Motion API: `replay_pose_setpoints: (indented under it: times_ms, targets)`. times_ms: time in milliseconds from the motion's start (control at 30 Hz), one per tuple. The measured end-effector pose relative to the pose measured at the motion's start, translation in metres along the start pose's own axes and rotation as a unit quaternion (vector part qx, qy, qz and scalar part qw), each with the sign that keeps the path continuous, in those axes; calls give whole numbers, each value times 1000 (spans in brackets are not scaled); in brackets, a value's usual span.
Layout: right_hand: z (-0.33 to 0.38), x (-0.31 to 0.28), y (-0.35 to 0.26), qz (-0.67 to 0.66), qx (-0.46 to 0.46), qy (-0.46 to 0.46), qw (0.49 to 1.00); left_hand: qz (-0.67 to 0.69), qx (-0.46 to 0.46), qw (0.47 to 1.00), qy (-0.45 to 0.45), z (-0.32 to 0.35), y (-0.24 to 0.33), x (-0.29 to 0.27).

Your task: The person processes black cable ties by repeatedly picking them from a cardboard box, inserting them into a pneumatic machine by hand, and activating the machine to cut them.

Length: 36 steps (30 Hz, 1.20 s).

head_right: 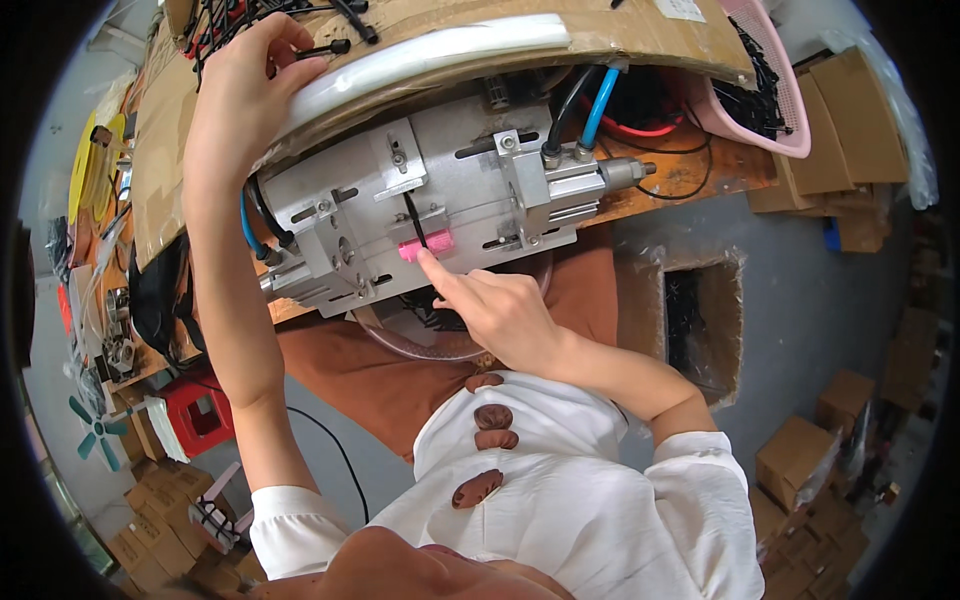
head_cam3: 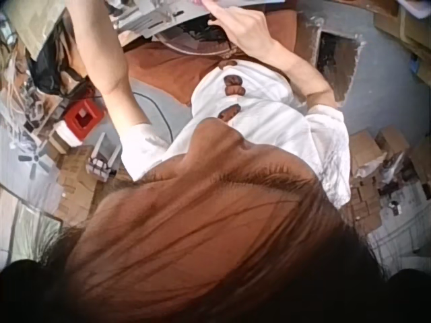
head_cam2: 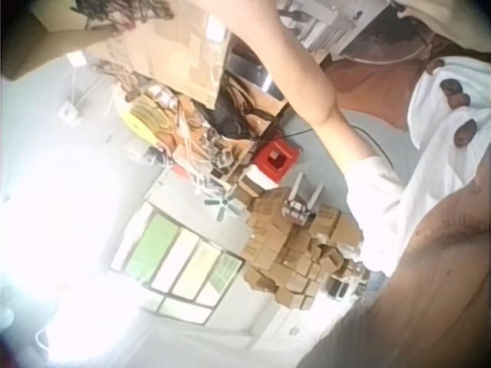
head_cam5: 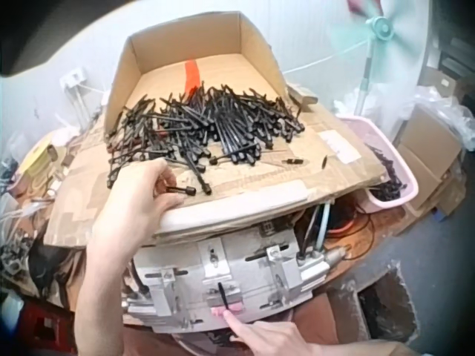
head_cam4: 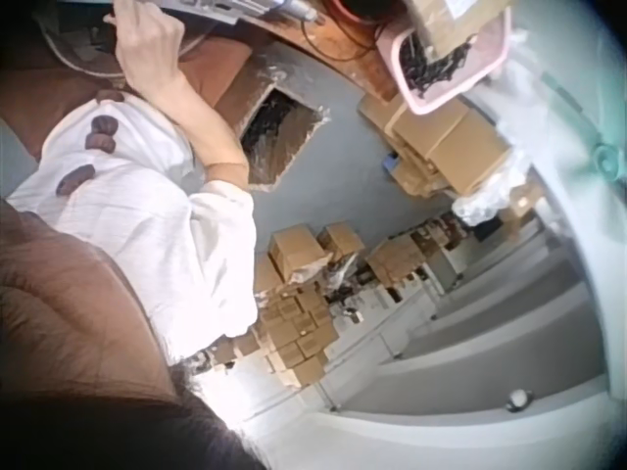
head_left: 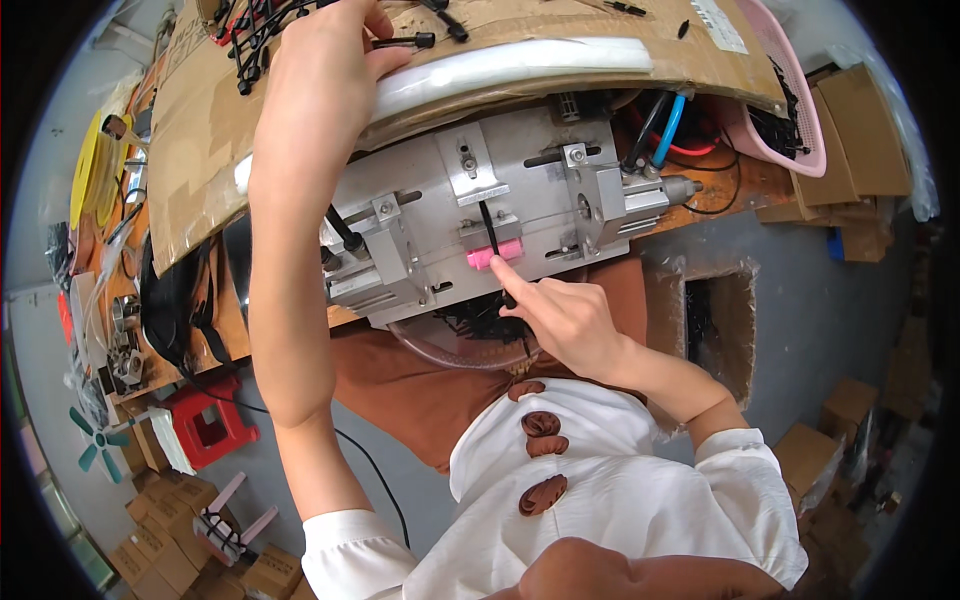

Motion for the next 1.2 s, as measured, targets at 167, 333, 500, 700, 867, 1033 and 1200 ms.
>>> replay_pose_setpoints:
  times_ms: [167,333,500,700,867,1033,1200]
  targets:
    - [-3,-7,-6,29,17,-46,998,-7,43,996,73,24,12,-16]
    - [-31,-43,-18,86,-58,-97,990,16,39,999,8,57,15,-16]
    - [-160,-110,15,393,-35,11,919,80,-15,994,69,83,25,-26]
    - [-211,-132,19,400,-43,-57,914,77,-14,993,85,155,73,17]
    - [-172,-175,-5,48,-19,52,997,57,-8,998,20,184,104,89]
    - [-132,-195,4,-105,57,137,983,9,-35,999,-14,174,108,116]
    - [-77,-223,25,-87,78,196,974,29,-10,999,-11,168,114,111]
Point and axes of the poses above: each hand's wrist, its own z-axis away from the middle knuckle, its own x-axis out of the palm, y = z × x, the point moved 7 cm from there along -z, towards the middle knuckle, and after that the axes turned 12 degrees about -y, right-handed, at the moved point
